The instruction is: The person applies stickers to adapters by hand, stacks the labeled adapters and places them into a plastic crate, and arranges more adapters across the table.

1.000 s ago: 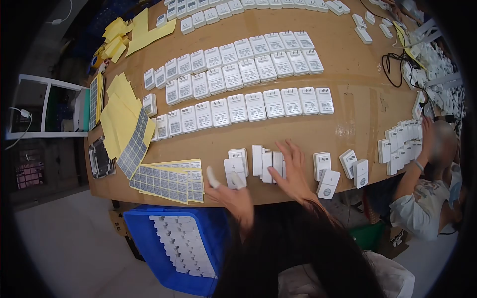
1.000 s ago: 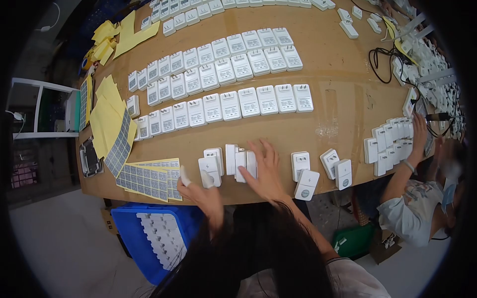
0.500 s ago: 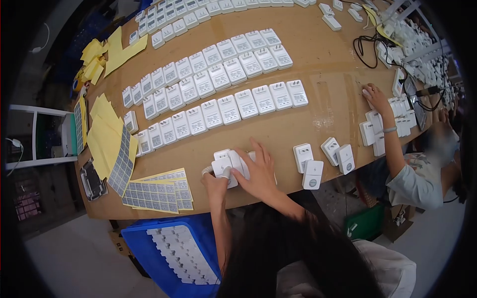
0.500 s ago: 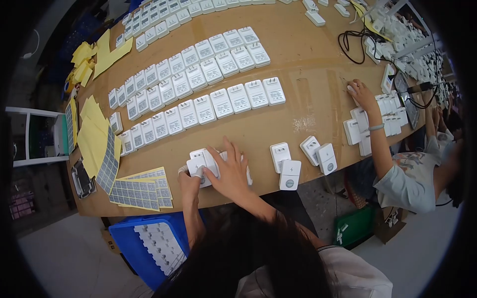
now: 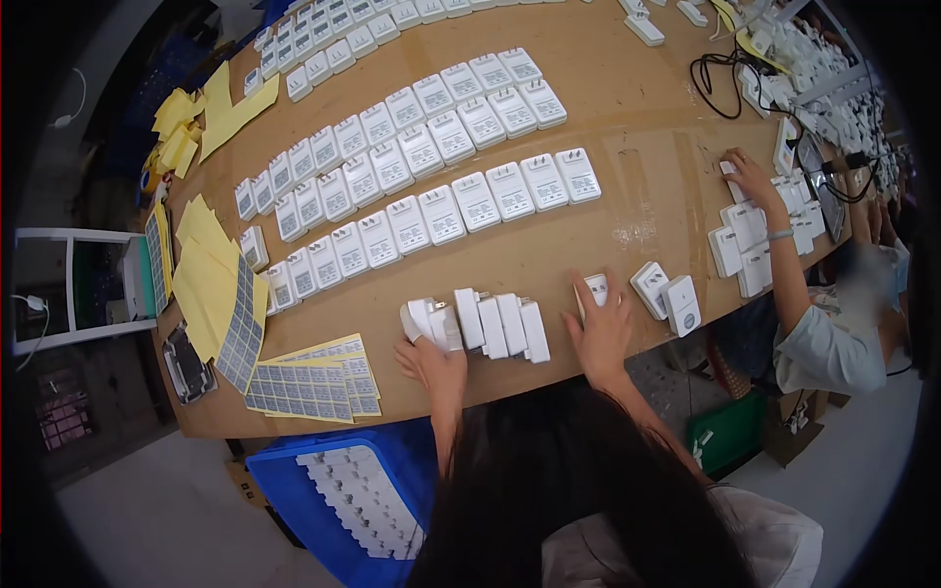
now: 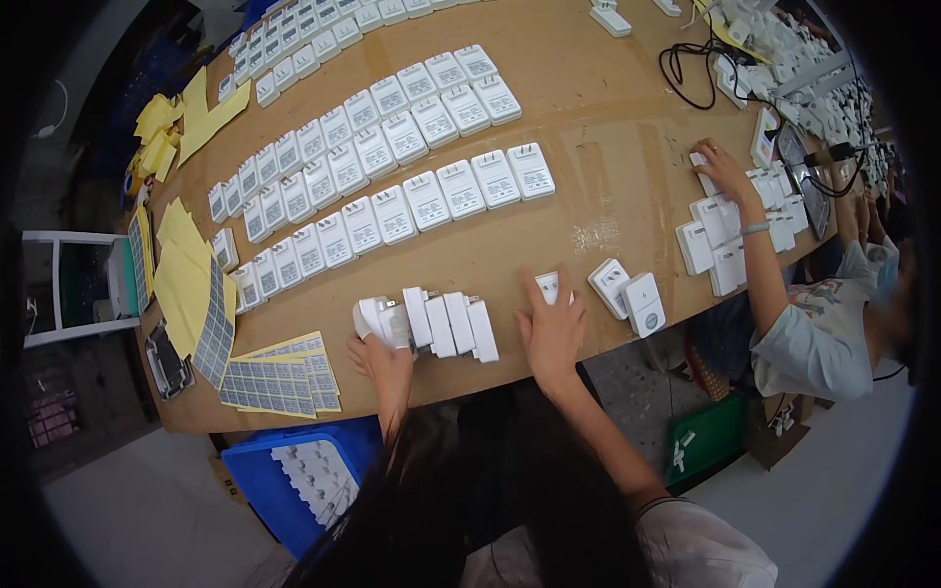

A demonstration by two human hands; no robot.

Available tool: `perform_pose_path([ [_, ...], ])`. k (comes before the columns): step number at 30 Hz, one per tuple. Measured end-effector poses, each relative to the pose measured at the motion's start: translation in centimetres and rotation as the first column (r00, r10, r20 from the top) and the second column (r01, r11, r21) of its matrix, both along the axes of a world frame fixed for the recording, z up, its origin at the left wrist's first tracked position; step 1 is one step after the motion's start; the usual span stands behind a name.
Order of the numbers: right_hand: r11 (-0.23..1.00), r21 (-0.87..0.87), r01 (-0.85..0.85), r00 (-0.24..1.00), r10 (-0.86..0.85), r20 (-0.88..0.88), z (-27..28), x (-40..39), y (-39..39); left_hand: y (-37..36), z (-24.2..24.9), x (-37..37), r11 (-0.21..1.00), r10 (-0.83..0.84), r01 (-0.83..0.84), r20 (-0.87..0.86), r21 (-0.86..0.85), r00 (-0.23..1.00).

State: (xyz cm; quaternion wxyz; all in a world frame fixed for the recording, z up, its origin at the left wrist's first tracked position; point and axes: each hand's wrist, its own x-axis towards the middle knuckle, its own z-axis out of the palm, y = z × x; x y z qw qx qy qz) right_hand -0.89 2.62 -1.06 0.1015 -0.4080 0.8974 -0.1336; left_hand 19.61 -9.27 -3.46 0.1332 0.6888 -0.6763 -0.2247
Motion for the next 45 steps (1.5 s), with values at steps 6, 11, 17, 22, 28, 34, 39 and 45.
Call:
perform_pose_path([
  [6, 0.956, -0.287, -0.067, 0.827, 0.214, 0.520, -0.1, -2.2, 1.3, -0.5, 1.7, -0.7, 0.998, -0.059, 0.065, -0.226, 0.017, 0.972],
  [11, 0.890, -0.436, -0.136, 0.793, 0.361, 0.490, -2.6, 0.9, 0.0, -2.2, 5.0, -0.2, 0.874, -0.482, 0.483, -0.031, 0.057, 0.876],
  [17, 0.977, 0.054, -0.208, 0.916, 0.175, 0.362, 5.4, 4.8, -2.3, -2.3, 5.5, -1.9, 0.850, -0.523, 0.486, 0.218, 0.202, 0.824],
  [22, 0.946, 0.297, -0.126, 0.974, 0.061, 0.219, 1.9, 5.8, -4.3, -0.9, 1.9, -2.9, 0.938, -0.323, 0.347, 0.356, -0.002, 0.877],
  [28, 0.939, 0.154, -0.308, 0.949, 0.293, 0.116, 1.3, 6.5, -3.3, 1.7, 0.9, -1.2, 0.992, -0.107, 0.123, 0.308, -0.034, 0.945],
  [34, 0.781, 0.056, -0.622, 0.775, 0.625, -0.099, 6.2, 16.6, -5.4, 5.6, 5.9, 11.8, 0.968, 0.219, -0.197, 0.143, -0.154, 0.965],
  [39, 0.454, 0.028, -0.890, 0.455, 0.890, 0.037, 11.1, 34.0, -5.4, 13.5, 10.2, 27.9, 0.790, 0.575, -0.578, -0.078, -0.206, 0.814],
  [45, 0.000, -0.099, -0.995, -0.007, 0.998, 0.069, 3.7, 51.8, -2.9, 21.5, 4.7, 41.2, 0.469, 0.878, -0.880, -0.065, -0.074, 0.474],
])
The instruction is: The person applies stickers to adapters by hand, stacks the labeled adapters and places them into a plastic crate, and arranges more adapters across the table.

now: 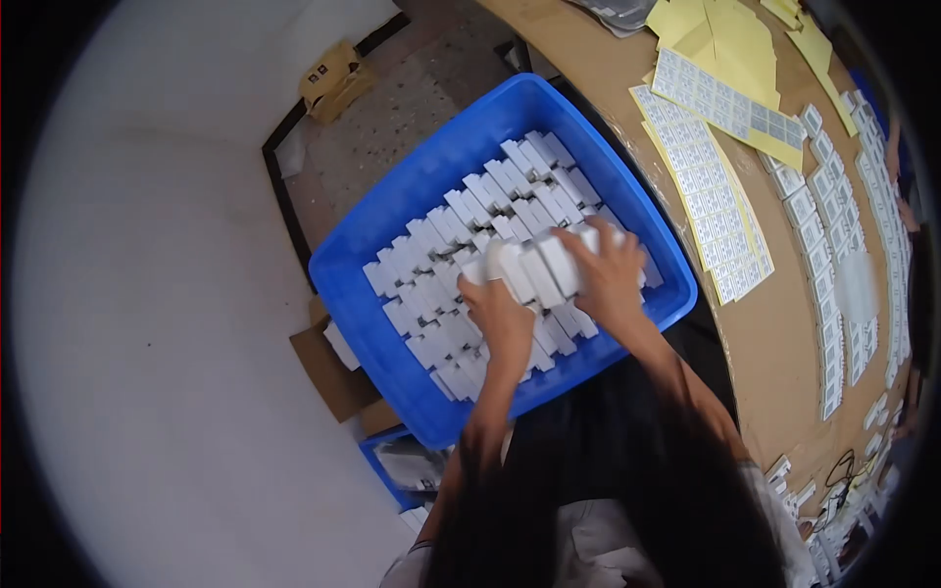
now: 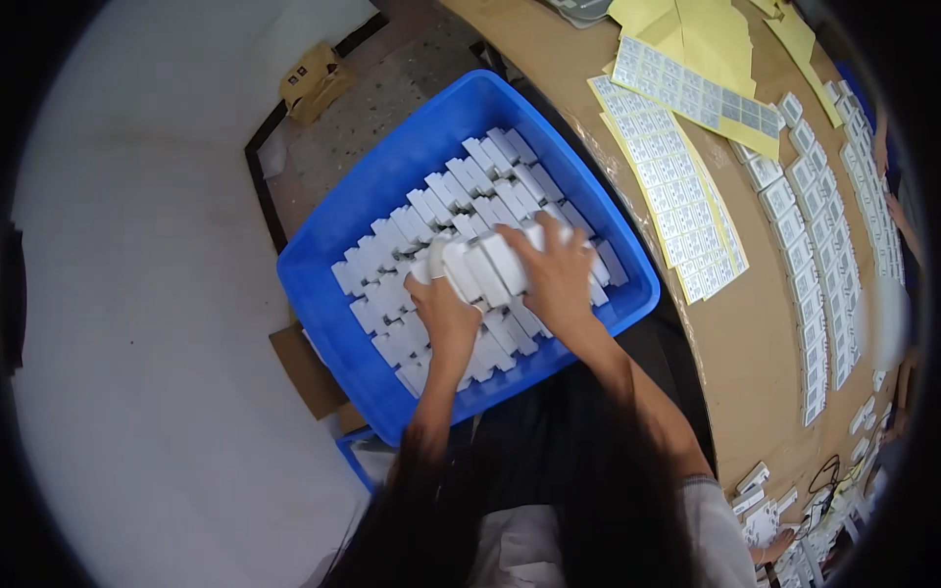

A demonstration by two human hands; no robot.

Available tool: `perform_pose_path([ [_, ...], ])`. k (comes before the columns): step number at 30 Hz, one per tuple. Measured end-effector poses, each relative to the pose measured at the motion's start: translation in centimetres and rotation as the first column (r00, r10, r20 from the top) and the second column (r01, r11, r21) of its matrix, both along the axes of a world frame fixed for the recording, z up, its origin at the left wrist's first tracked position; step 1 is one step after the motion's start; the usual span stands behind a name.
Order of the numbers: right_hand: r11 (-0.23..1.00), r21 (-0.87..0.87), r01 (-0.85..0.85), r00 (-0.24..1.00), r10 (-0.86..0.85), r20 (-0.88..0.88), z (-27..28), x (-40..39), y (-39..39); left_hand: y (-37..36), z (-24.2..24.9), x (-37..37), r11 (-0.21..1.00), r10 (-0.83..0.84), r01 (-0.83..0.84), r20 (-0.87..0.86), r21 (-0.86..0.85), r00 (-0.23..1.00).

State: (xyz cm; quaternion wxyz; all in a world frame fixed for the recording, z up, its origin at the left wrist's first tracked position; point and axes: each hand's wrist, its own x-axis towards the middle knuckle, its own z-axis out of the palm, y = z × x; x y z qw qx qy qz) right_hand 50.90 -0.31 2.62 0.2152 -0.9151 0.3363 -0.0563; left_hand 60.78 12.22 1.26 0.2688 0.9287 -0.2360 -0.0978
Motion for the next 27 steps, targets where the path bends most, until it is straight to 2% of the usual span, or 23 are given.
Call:
perform_pose_path([
  [3, 0.990, 0.015, -0.137, 0.986, 0.138, -0.091, -5.7, 4.2, -1.7, -0.3, -5.8, 2.8, 0.989, 0.136, -0.124, -0.163, 0.082, 0.977],
  [5, 0.987, 0.032, -0.161, 0.968, 0.164, -0.189, -9.3, 4.9, -3.7, -1.8, -10.0, 3.3, 0.983, 0.111, -0.078, -0.205, 0.165, 0.972],
  [7, 0.980, 0.094, -0.173, 0.962, 0.189, -0.195, -12.6, 3.6, -5.8, -3.7, -14.0, 2.9, 0.966, 0.080, -0.007, -0.274, 0.258, 0.959],
  [8, 0.977, 0.122, -0.175, 0.961, 0.196, -0.196, -13.8, 2.8, -6.9, -4.4, -15.6, 2.1, 0.956, 0.072, -0.003, -0.226, 0.293, 0.972],
  [9, 0.953, 0.249, -0.171, 0.964, 0.214, -0.158, -13.9, 2.2, -7.7, -4.8, -16.8, 0.8, 0.944, 0.062, -0.001, -0.177, 0.330, 0.982],
  [10, 0.959, 0.221, -0.178, 0.934, 0.235, -0.270, -13.4, 2.3, -7.7, -5.4, -16.4, -0.1, 0.931, 0.053, -0.004, -0.125, 0.365, 0.991],
  [12, 0.948, 0.202, -0.245, 0.924, 0.291, -0.246, -12.9, 1.8, -7.8, -4.8, -15.0, -0.9, 0.971, 0.056, 0.010, -0.267, 0.239, 0.962],
  [13, 0.944, 0.096, -0.317, 0.930, 0.329, -0.165, -13.5, 1.3, -7.9, -4.3, -14.3, -1.4, 0.983, 0.049, 0.015, -0.337, 0.183, 0.940],
  [14, 0.939, 0.045, -0.341, 0.911, 0.342, -0.228, -14.1, 1.0, -7.8, -3.9, -13.8, -1.6, 0.992, 0.031, 0.022, -0.404, 0.124, 0.914],
  [15, 0.938, 0.180, -0.295, 0.903, 0.335, -0.268, -14.0, 0.9, -7.7, -3.8, -13.7, -1.5, 0.991, 0.018, 0.034, -0.376, 0.130, 0.926],
  [16, 0.924, 0.307, -0.228, 0.896, 0.322, -0.305, -13.9, 0.6, -7.6, -2.9, -16.5, -0.6, 0.961, -0.082, 0.179, -0.400, 0.211, 0.913],
  [18, 0.906, 0.359, -0.224, 0.945, 0.291, -0.146, -15.6, -1.0, -7.4, -0.6, -22.3, 1.5, 0.879, -0.296, 0.414, -0.412, 0.236, 0.862],
  [20, 0.888, 0.455, -0.061, 0.994, 0.095, -0.051, -13.5, -3.0, -5.8, 0.4, -22.5, 2.9, 0.929, -0.308, 0.369, -0.480, 0.036, 0.821],
  [21, 0.884, 0.468, -0.004, 0.982, -0.086, 0.171, -11.7, -4.7, -4.3, 0.9, -22.4, 3.5, 0.939, -0.321, 0.338, -0.514, -0.062, 0.796],
  [22, 0.885, 0.465, 0.032, 0.889, -0.238, 0.391, -9.5, -6.7, -3.6, 1.0, -22.7, 4.0, 0.925, -0.242, 0.346, -0.458, 0.158, 0.855],
  [24, 0.957, 0.184, 0.222, 0.839, -0.284, 0.464, -3.7, -13.8, -3.1, 0.6, -21.6, 5.4, 0.828, -0.359, 0.485, -0.400, 0.279, 0.843],
  [25, 0.952, 0.038, 0.303, 0.821, -0.281, 0.497, -2.0, -18.0, -2.5, 0.3, -22.1, 6.2, 0.840, -0.278, 0.441, -0.447, 0.317, 0.850],
  [27, 0.734, -0.158, 0.660, 0.715, -0.549, 0.433, -1.6, -28.2, -1.1, -0.7, -22.7, 7.7, 0.848, -0.132, 0.353, -0.486, 0.396, 0.864],
])
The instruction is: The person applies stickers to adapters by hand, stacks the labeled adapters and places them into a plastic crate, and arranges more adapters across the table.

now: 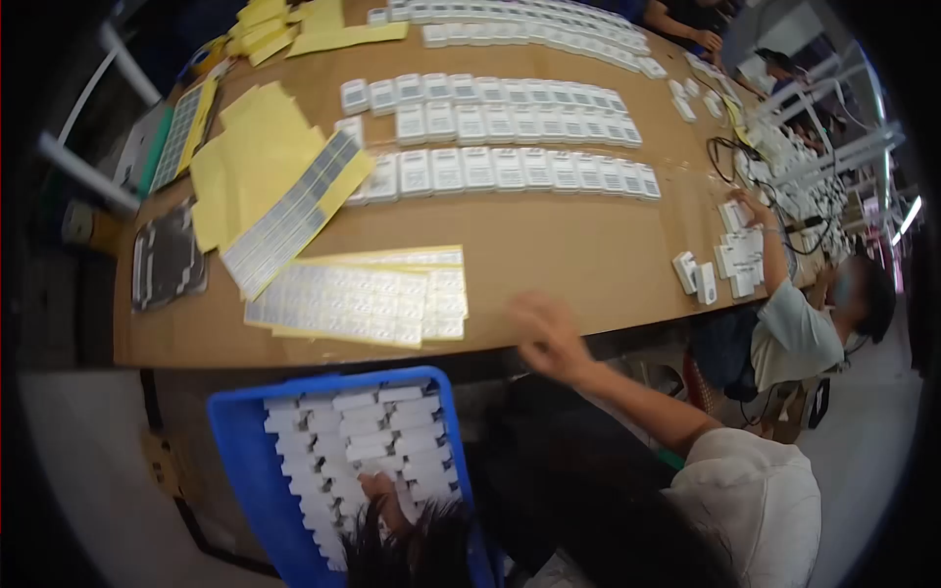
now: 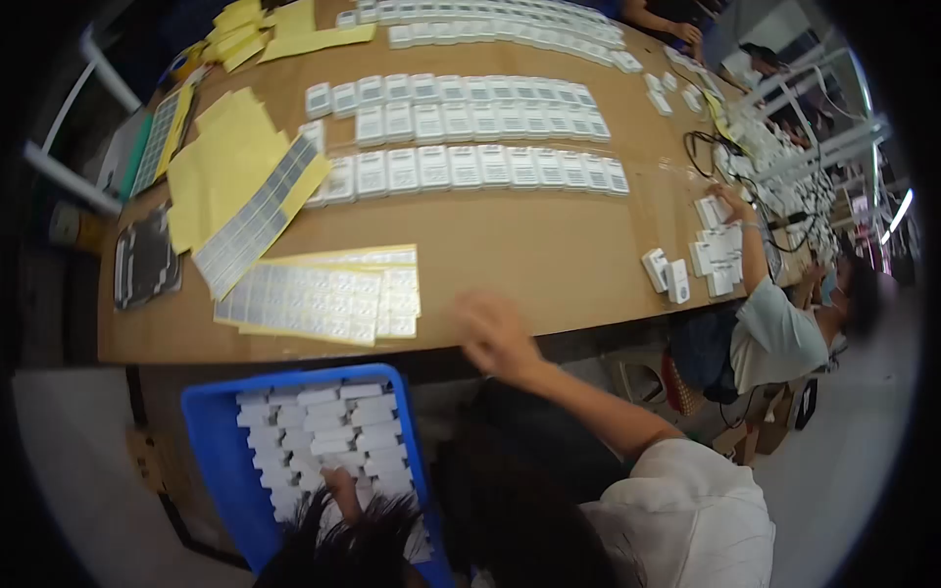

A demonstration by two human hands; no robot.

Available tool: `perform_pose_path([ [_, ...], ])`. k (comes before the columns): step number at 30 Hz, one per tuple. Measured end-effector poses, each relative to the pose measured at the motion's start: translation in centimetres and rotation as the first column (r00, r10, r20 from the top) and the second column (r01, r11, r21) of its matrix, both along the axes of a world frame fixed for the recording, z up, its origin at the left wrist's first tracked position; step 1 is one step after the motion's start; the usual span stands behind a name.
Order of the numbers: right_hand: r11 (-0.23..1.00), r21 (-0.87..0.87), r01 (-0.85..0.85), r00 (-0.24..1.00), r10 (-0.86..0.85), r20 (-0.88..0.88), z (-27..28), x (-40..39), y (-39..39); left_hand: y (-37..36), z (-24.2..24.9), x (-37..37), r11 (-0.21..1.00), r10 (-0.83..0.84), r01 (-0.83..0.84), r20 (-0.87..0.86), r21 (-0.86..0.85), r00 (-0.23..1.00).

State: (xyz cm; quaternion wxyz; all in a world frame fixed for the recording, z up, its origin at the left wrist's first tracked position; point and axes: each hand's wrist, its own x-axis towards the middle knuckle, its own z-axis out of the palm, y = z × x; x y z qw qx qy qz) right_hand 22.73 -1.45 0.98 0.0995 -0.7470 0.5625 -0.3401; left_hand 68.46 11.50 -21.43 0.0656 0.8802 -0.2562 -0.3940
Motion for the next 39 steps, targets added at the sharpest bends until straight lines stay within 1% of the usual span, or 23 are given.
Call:
perform_pose_path([
  [1, 0.957, -0.021, 0.288, 0.951, -0.288, -0.109, -0.2, -5.4, 0.9, -1.1, 0.4, -0.7, 1.000, 0.006, -0.006, 0.014, 0.005, 1.000],
  [2, 0.883, -0.057, 0.465, 0.863, -0.467, -0.192, -1.0, -12.0, 2.0, -2.1, 0.9, -1.4, 1.000, 0.012, -0.012, 0.050, -0.005, 0.999],
  [3, 0.762, -0.109, 0.638, 0.711, -0.638, -0.295, -0.4, -17.3, 3.2, -3.2, 1.6, -2.3, 1.000, 0.013, -0.010, 0.098, -0.027, 0.995],
  [5, 0.565, -0.091, 0.820, 0.443, -0.728, -0.523, -1.0, -26.7, 7.4, -5.5, 3.7, -4.7, 0.991, -0.015, 0.043, 0.221, -0.124, 0.975],
  [8, 0.561, 0.182, 0.807, 0.555, -0.618, -0.557, -1.6, -32.8, 11.7, -9.1, 7.8, -10.2, 0.929, -0.134, 0.231, 0.317, -0.290, 0.939],
  [11, 0.616, 0.259, 0.744, 0.621, -0.492, -0.610, -1.8, -34.1, 11.0, -12.8, 12.3, -17.8, 0.799, -0.365, 0.435, 0.239, -0.416, 0.900],
  [12, 0.628, 0.241, 0.740, 0.622, -0.503, -0.601, -1.2, -33.4, 10.0, -13.9, 13.9, -20.6, 0.747, -0.459, 0.490, 0.186, -0.450, 0.869],
  [15, 0.819, 0.158, 0.552, 0.666, -0.318, -0.675, -5.0, -33.4, 8.2, -17.0, 17.9, -31.0, 0.566, -0.712, 0.615, 0.051, -0.549, 0.700],
  [17, 0.857, 0.058, 0.512, 0.614, -0.318, -0.722, -5.0, -29.9, 5.5, -18.3, 19.7, -38.8, 0.326, -0.769, 0.633, 0.192, -0.702, 0.609],
  [18, 0.843, 0.067, 0.533, 0.624, -0.338, -0.705, -4.8, -28.5, 4.3, -18.7, 20.4, -42.7, 0.136, -0.693, 0.599, 0.356, -0.789, 0.627],
  [21, 0.801, 0.133, 0.583, 0.677, -0.389, -0.625, -4.5, -27.1, 2.0, -23.0, 22.2, -46.1, 0.233, -0.716, 0.610, 0.291, -0.758, 0.635],
  [23, 0.773, 0.223, 0.594, 0.737, -0.412, -0.535, -4.7, -28.2, 1.1, -26.4, 21.1, -44.7, 0.246, -0.622, 0.654, 0.400, -0.715, 0.673],
  [26, 0.877, 0.247, 0.412, 0.843, -0.264, -0.469, -3.9, -30.4, 0.8, -31.4, 19.6, -39.8, 0.264, -0.526, 0.693, 0.503, -0.671, 0.686],
  [27, 0.898, 0.231, 0.374, 0.841, -0.224, -0.492, -3.0, -30.7, 0.6, -32.0, 19.5, -38.5, 0.271, -0.501, 0.704, 0.528, -0.657, 0.686],
  [29, 0.933, 0.202, 0.296, 0.831, -0.148, -0.536, -1.3, -31.0, 0.4, -31.8, 21.1, -37.5, 0.313, -0.557, 0.700, 0.473, -0.642, 0.683],
  [30, 0.909, 0.278, 0.310, 0.836, -0.122, -0.535, -1.4, -31.3, 0.3, -31.5, 21.8, -37.1, 0.336, -0.585, 0.697, 0.440, -0.633, 0.681],
  [32, 0.845, 0.422, 0.329, 0.845, -0.065, -0.530, -1.6, -31.3, 0.1, -29.4, 22.4, -38.2, 0.285, -0.700, 0.733, 0.388, -0.618, 0.600],
  [33, 0.822, 0.520, 0.232, 0.951, -0.078, -0.300, -1.2, -31.1, -0.4, -28.1, 22.4, -39.4, 0.255, -0.749, 0.745, 0.362, -0.616, 0.555],
  [34, 0.798, 0.592, 0.112, 0.994, -0.100, -0.052, -0.3, -30.7, -0.7, -26.3, 21.0, -40.5, 0.324, -0.820, 0.645, 0.134, -0.692, 0.557],
  [35, 0.772, 0.635, -0.022, 0.972, -0.133, 0.195, 0.3, -30.2, -0.7, -24.2, 19.5, -41.8, 0.411, -0.852, 0.536, -0.102, -0.738, 0.513],
  [37, 0.706, 0.674, -0.219, 0.765, -0.304, 0.567, 0.8, -26.8, -1.4, -20.3, 18.9, -45.6, 0.599, -0.796, 0.374, -0.478, -0.708, 0.371],
  [38, 0.683, 0.657, -0.318, 0.600, -0.391, 0.697, 0.9, -24.9, -1.9, -18.6, 17.9, -47.2, 0.649, -0.758, 0.321, -0.550, -0.689, 0.351],
  [39, 0.736, 0.605, -0.302, 0.608, -0.340, 0.717, -0.5, -23.2, -2.1, -17.5, 17.4, -48.7, 0.697, -0.715, 0.268, -0.619, -0.665, 0.326],
])
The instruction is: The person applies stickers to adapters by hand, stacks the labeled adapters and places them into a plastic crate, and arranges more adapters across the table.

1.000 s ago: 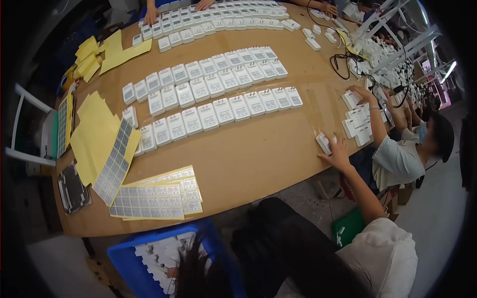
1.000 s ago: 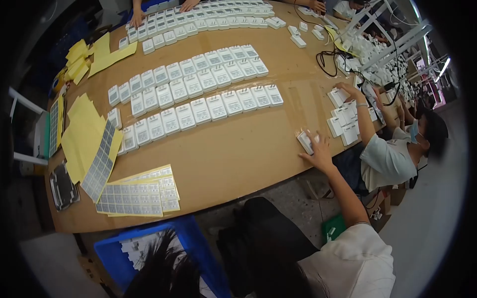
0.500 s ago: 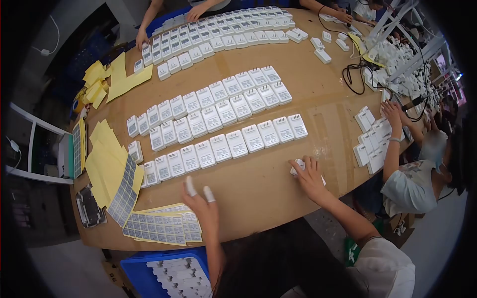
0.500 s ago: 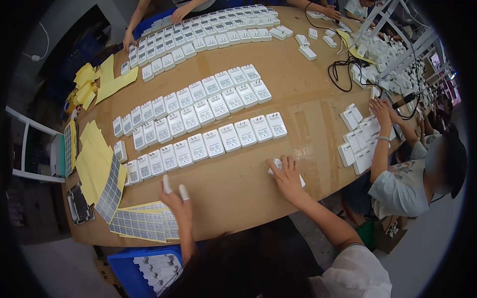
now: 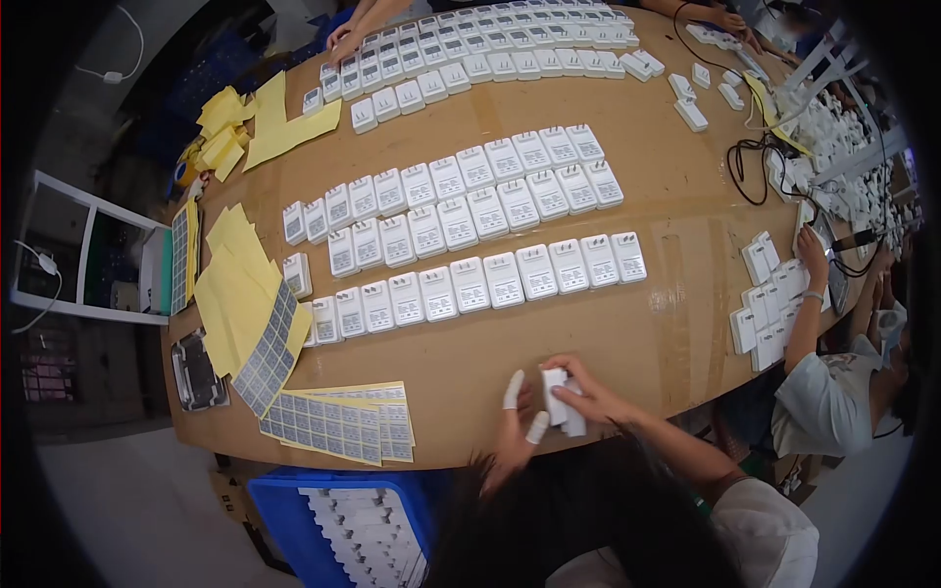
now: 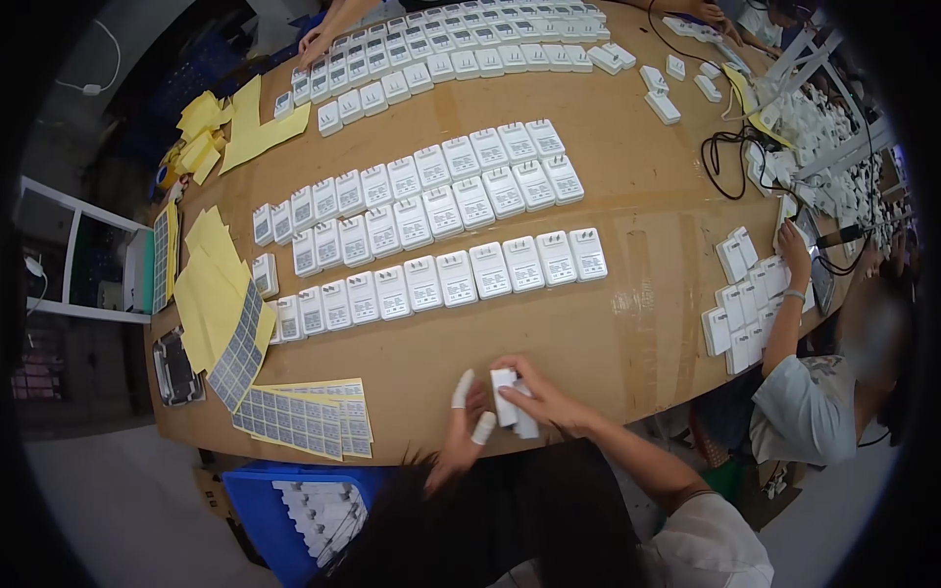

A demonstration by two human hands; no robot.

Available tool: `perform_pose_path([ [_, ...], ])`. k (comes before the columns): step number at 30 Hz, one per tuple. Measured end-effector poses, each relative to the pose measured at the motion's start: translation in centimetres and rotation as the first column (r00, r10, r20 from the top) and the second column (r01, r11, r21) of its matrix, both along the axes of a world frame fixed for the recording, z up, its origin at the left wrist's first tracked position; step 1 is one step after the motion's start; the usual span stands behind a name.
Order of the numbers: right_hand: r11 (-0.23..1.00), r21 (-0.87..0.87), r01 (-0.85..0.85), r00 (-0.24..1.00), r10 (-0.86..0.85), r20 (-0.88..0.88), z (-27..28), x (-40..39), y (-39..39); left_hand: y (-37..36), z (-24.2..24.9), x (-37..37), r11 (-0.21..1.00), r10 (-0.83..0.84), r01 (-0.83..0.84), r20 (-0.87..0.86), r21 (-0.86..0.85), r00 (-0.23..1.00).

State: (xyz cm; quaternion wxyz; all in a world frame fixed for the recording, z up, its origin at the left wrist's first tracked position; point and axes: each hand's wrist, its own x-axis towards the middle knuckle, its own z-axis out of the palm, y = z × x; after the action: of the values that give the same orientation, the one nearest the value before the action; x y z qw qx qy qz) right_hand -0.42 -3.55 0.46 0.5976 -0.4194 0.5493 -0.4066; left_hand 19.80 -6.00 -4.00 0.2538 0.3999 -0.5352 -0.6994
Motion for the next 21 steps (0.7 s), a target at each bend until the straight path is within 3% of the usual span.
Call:
perform_pose_path([
  [3, 0.979, -0.204, -0.003, 0.992, -0.023, -0.122, -4.6, 2.5, -0.9, 1.9, 0.9, -2.4, 0.930, 0.144, -0.004, 0.353, -0.368, 0.924],
  [5, 0.959, -0.280, -0.048, 0.954, -0.039, -0.296, -4.7, 2.0, -2.0, 1.4, 2.8, -3.0, 0.854, 0.186, 0.198, 0.636, -0.482, 0.749],
  [6, 0.946, -0.323, 0.028, 0.917, -0.153, -0.367, -4.5, 0.6, -2.6, 1.3, 3.4, -3.1, 0.807, 0.225, 0.309, 0.747, -0.503, 0.626],
  [7, 0.924, -0.370, 0.097, 0.864, -0.263, -0.429, -3.9, -1.7, -3.5, 1.5, 3.0, -3.2, 0.815, 0.245, 0.270, 0.726, -0.513, 0.642],
  [8, 0.894, -0.441, 0.082, 0.643, -0.386, -0.662, -3.5, -4.6, -4.9, 1.8, 2.3, -3.6, 0.820, 0.268, 0.228, 0.705, -0.525, 0.657],
  [9, 0.874, -0.476, 0.094, 0.344, -0.478, -0.809, -2.7, -7.7, -6.0, 2.0, 1.9, -3.8, 0.823, 0.291, 0.188, 0.682, -0.536, 0.671],
  [11, 0.884, -0.411, 0.224, 0.134, -0.446, -0.885, -2.7, -12.9, -8.1, 1.8, 3.3, -4.8, 0.914, 0.237, 0.116, 0.743, -0.389, 0.626],
  [14, 0.966, 0.135, 0.220, 0.336, 0.055, -0.940, -1.2, -17.3, -10.1, 1.3, 4.1, -5.6, 0.961, 0.151, 0.104, 0.805, -0.255, 0.574],
  [17, 0.993, 0.113, 0.027, 0.393, 0.094, -0.915, -1.3, -18.8, -9.3, 0.6, 4.6, -5.3, 0.961, 0.132, 0.142, 0.845, -0.237, 0.519],
  [20, 0.970, 0.147, 0.195, 0.459, 0.043, -0.887, 0.8, -16.6, -7.3, -0.6, 5.8, -4.4, 0.956, 0.225, 0.059, 0.848, -0.287, 0.480],
  [21, 0.961, -0.052, 0.271, 0.438, -0.171, -0.882, 1.2, -15.3, -6.7, -0.9, 6.0, -4.0, 0.951, 0.270, 0.006, 0.844, -0.308, 0.463],
])
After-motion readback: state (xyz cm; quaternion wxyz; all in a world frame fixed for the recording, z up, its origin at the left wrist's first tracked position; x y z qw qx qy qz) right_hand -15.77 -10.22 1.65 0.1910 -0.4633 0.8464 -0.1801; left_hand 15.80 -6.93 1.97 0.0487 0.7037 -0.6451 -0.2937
